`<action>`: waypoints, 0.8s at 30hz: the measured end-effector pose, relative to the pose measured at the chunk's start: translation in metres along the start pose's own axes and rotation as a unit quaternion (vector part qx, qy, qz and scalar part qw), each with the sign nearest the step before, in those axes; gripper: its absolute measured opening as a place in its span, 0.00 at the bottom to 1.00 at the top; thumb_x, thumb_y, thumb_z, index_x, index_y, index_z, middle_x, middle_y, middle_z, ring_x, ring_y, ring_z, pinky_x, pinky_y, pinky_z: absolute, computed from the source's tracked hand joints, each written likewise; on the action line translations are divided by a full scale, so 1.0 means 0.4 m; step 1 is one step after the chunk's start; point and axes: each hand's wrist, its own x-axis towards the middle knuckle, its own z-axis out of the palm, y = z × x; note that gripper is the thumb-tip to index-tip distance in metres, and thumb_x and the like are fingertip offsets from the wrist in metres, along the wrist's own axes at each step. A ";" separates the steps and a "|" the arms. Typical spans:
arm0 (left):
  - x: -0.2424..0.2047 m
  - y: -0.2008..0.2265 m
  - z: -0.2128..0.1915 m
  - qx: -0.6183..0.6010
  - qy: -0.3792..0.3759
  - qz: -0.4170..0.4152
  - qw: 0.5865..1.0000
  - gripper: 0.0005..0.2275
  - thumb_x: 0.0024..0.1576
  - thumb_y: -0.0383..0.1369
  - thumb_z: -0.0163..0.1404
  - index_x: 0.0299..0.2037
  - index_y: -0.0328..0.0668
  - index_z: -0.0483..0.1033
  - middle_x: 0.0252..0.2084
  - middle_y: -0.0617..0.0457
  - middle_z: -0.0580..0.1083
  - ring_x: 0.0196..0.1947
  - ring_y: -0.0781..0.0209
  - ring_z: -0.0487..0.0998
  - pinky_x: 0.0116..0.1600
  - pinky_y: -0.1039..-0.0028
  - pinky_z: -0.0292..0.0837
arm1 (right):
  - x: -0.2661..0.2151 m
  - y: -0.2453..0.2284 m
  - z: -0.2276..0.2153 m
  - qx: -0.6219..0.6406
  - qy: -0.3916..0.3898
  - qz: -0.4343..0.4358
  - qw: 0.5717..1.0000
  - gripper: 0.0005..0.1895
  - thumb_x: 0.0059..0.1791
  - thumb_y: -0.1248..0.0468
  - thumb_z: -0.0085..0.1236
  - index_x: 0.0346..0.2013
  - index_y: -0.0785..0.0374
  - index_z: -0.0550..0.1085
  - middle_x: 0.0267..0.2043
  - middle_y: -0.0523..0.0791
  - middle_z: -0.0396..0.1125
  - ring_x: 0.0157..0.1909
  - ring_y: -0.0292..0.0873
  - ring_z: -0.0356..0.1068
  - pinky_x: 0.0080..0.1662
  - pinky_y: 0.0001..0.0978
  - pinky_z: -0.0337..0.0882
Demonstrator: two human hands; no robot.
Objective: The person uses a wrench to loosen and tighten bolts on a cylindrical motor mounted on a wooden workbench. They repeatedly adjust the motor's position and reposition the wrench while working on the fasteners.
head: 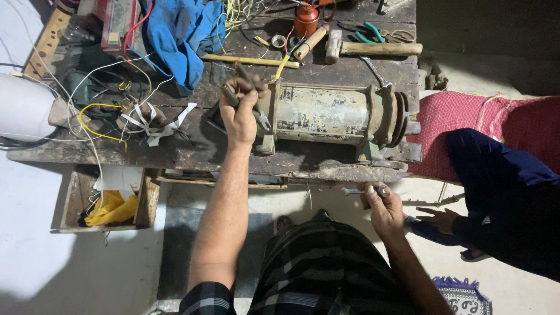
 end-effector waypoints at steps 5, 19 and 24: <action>-0.001 -0.013 0.008 0.049 -0.041 -0.009 0.998 0.17 0.62 0.25 0.48 0.62 0.33 0.70 0.53 0.47 0.74 0.56 0.61 0.74 0.63 0.68 0.73 | -0.001 -0.009 -0.002 0.006 0.001 -0.003 1.000 0.12 0.60 0.65 0.45 0.43 0.73 0.73 0.27 0.40 0.61 0.30 0.33 0.58 0.35 0.26 0.59; -0.093 0.032 0.075 0.018 -0.079 0.044 0.996 0.25 0.61 0.28 0.55 0.68 0.47 0.61 0.59 0.50 0.67 0.57 0.62 0.68 0.63 0.69 0.67 | -0.005 -0.021 0.000 -0.011 0.031 0.008 0.999 0.13 0.59 0.64 0.47 0.43 0.74 0.74 0.27 0.41 0.62 0.30 0.33 0.58 0.34 0.25 0.60; -0.083 0.088 0.088 0.023 -0.069 0.022 0.997 0.40 0.55 0.32 0.59 0.76 0.51 0.48 0.58 0.51 0.67 0.60 0.60 0.68 0.71 0.64 0.64 | -0.008 -0.034 -0.007 -0.021 0.047 -0.010 0.999 0.13 0.60 0.65 0.46 0.43 0.74 0.74 0.28 0.41 0.62 0.31 0.33 0.58 0.35 0.26 0.60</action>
